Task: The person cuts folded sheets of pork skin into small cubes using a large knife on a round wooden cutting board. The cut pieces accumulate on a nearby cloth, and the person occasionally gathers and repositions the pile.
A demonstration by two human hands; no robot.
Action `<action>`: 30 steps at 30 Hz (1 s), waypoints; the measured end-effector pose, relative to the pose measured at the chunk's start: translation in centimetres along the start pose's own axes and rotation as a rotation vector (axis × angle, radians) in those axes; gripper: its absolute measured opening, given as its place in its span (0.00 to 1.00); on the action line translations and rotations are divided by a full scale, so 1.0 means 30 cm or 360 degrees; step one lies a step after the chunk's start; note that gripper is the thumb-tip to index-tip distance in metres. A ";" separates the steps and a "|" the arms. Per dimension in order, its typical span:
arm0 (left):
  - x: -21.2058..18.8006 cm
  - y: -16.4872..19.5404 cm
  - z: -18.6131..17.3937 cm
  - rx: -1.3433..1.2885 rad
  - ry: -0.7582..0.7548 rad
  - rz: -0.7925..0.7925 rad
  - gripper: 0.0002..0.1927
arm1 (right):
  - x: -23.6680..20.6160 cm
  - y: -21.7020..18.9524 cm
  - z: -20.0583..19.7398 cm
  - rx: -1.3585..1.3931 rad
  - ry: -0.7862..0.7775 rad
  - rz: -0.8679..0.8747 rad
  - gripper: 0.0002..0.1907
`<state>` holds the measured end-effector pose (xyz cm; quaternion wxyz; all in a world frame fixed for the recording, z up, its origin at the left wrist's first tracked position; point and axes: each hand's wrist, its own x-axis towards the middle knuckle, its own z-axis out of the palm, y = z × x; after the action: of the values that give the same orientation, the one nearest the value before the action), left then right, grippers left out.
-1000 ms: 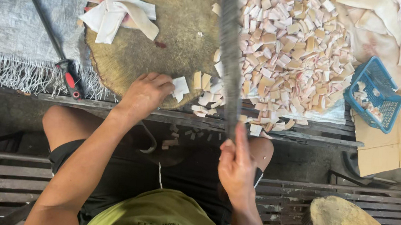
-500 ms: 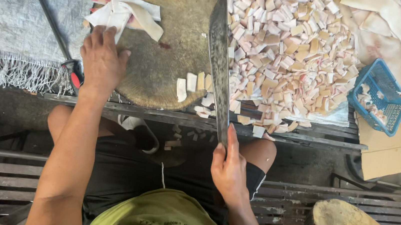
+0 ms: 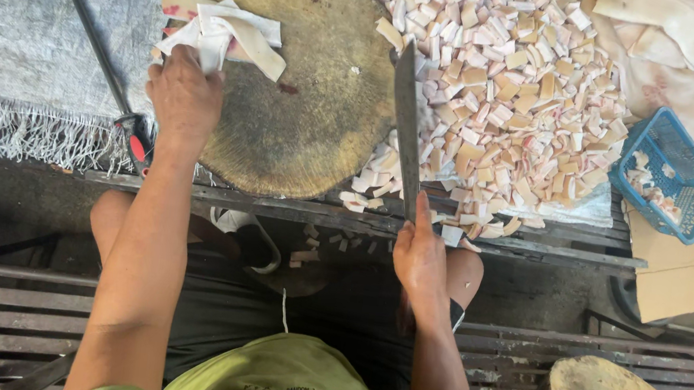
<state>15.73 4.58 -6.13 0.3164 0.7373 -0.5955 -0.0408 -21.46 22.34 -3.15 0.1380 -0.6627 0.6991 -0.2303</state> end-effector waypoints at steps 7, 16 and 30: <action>0.028 0.057 -0.083 -0.1363 -0.0517 -0.0660 0.08 | 0.009 -0.022 -0.023 0.0671 -0.0190 0.0615 0.31; -0.105 0.236 -0.168 -0.2126 -0.1433 -0.0667 0.07 | -0.044 0.044 -0.013 0.1340 0.0045 0.0397 0.35; -0.214 0.169 -0.041 -0.0908 -0.1151 -0.0176 0.13 | -0.150 -0.095 -0.139 0.0820 0.0617 -0.0504 0.33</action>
<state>10.10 10.43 -4.56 0.2759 0.5898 -0.5925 -0.4743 -20.70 27.32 1.35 0.1279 -0.6503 0.5198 -0.5389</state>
